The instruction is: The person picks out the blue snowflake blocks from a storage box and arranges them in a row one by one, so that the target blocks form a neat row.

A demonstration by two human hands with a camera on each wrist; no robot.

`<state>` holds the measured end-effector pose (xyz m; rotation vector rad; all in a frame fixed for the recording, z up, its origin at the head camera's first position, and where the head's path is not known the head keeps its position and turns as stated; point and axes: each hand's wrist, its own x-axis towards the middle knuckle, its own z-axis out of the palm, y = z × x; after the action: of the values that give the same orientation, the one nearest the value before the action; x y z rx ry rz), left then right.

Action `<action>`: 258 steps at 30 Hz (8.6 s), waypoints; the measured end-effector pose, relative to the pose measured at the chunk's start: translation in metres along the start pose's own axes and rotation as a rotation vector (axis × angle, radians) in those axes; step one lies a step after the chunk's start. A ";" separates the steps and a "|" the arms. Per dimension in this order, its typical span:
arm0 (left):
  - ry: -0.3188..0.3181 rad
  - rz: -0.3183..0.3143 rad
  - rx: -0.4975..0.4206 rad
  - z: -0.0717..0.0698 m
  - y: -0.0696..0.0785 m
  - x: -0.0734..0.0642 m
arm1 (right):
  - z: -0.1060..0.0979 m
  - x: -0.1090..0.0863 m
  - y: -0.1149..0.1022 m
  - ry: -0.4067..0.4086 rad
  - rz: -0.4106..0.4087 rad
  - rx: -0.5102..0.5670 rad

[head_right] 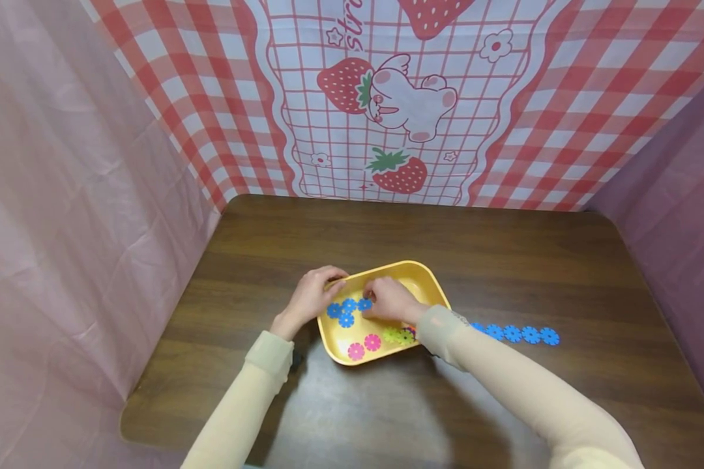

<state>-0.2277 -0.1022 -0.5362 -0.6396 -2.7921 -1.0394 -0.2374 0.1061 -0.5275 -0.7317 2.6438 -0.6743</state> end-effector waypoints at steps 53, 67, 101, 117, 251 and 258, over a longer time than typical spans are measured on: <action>0.018 -0.002 -0.019 0.002 0.000 -0.002 | -0.061 -0.046 0.009 0.111 0.035 0.034; 0.019 -0.006 -0.024 0.001 0.000 -0.002 | -0.078 -0.074 0.022 0.194 0.026 0.019; 0.017 -0.002 -0.030 0.001 0.001 -0.001 | -0.107 -0.151 0.071 0.338 0.098 -0.015; 0.014 -0.004 -0.028 0.001 0.002 -0.001 | -0.113 -0.198 0.113 0.416 0.204 -0.021; 0.030 0.016 -0.021 0.004 0.000 0.001 | -0.110 -0.212 0.129 0.391 0.238 0.011; 0.020 0.008 -0.024 0.005 0.001 0.000 | -0.108 -0.198 0.113 0.377 0.174 0.007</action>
<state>-0.2274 -0.0985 -0.5391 -0.6382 -2.7616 -1.0733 -0.1653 0.3386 -0.4614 -0.3950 2.9957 -0.8419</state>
